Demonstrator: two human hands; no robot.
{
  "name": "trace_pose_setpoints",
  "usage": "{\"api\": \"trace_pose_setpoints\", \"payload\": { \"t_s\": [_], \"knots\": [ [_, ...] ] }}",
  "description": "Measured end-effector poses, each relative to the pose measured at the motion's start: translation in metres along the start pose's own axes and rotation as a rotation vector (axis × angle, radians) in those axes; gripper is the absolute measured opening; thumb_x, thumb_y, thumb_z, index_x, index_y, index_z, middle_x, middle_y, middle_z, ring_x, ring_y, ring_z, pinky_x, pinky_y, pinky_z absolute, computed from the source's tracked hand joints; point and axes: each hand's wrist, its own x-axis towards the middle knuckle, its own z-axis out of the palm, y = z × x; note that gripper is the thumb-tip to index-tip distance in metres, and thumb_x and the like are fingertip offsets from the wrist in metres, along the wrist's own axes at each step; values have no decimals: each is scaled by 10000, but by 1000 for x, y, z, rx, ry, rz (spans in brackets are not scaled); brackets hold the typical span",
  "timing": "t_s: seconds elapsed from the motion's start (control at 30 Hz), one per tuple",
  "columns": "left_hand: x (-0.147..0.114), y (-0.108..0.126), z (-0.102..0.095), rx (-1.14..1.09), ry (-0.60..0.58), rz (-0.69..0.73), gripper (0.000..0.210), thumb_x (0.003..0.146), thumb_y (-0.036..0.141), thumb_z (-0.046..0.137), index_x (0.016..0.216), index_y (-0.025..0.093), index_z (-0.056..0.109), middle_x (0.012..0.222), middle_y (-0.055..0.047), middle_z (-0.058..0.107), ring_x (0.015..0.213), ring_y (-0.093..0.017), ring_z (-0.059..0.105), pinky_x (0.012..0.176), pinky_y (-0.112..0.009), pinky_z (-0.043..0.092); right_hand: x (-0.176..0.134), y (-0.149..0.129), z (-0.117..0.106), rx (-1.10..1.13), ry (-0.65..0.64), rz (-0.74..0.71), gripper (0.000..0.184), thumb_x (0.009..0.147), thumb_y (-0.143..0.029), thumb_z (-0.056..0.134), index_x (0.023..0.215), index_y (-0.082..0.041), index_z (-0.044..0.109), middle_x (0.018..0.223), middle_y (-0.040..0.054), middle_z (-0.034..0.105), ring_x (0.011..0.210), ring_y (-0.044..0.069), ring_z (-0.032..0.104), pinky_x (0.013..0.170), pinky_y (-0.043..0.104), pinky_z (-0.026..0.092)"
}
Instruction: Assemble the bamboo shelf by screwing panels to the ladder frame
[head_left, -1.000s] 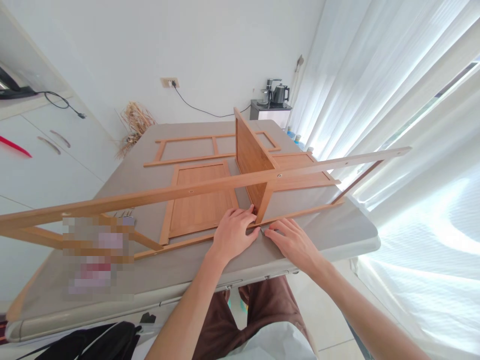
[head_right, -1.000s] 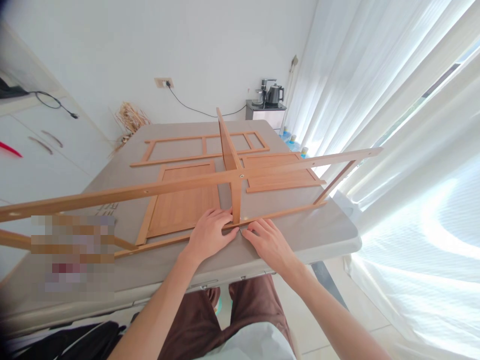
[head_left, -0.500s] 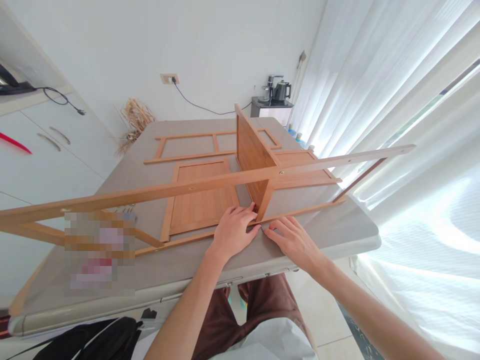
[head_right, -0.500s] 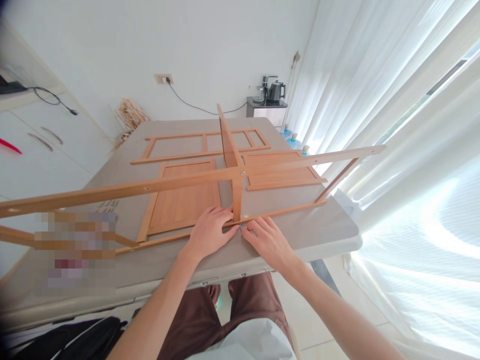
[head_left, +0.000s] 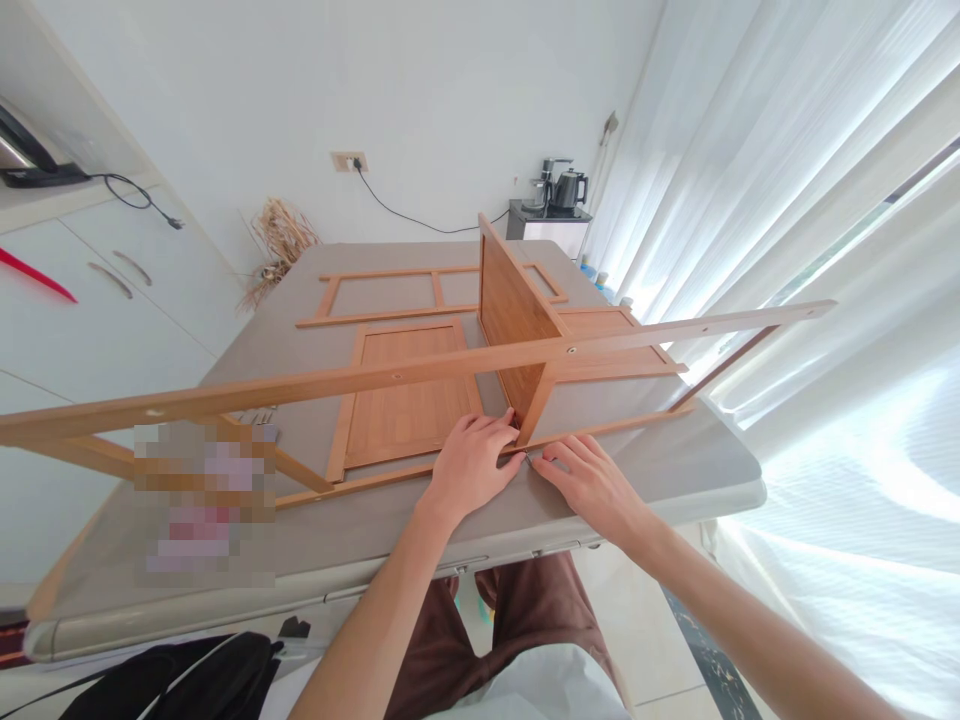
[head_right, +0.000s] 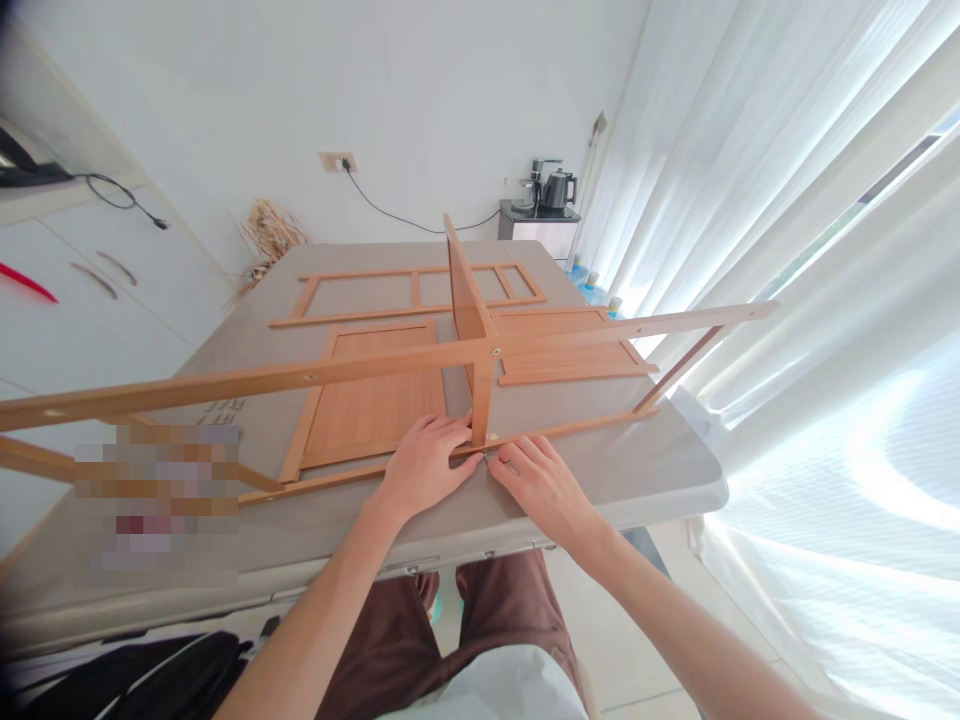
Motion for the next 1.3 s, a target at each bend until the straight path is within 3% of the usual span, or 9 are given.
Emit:
{"api": "trace_pose_setpoints", "payload": {
  "t_s": [0.53,0.93,1.3],
  "knots": [
    [0,1,-1,-2,14,-13,150,830,297,685,957,220,667,1290,-36,655,1045,-209,626,990,-397,416,-3,-5,9,185,69,166,181,976,-151,486,983,-202,659,905,45,650,900,176,551,819,324,395],
    [-1,1,-2,8,18,-10,141,822,286,691,946,221,670,1286,-40,658,1018,-209,637,982,-399,427,3,-10,-2,1,42,39,253,937,-47,445,998,-174,654,897,67,628,891,202,538,844,355,403],
    [0,1,-1,-3,8,-12,113,860,246,616,953,217,673,1297,-40,651,1022,-206,637,985,-404,431,-3,-6,10,242,72,222,186,980,-209,503,957,-217,688,868,41,644,880,179,566,868,350,423]
  ]
}}
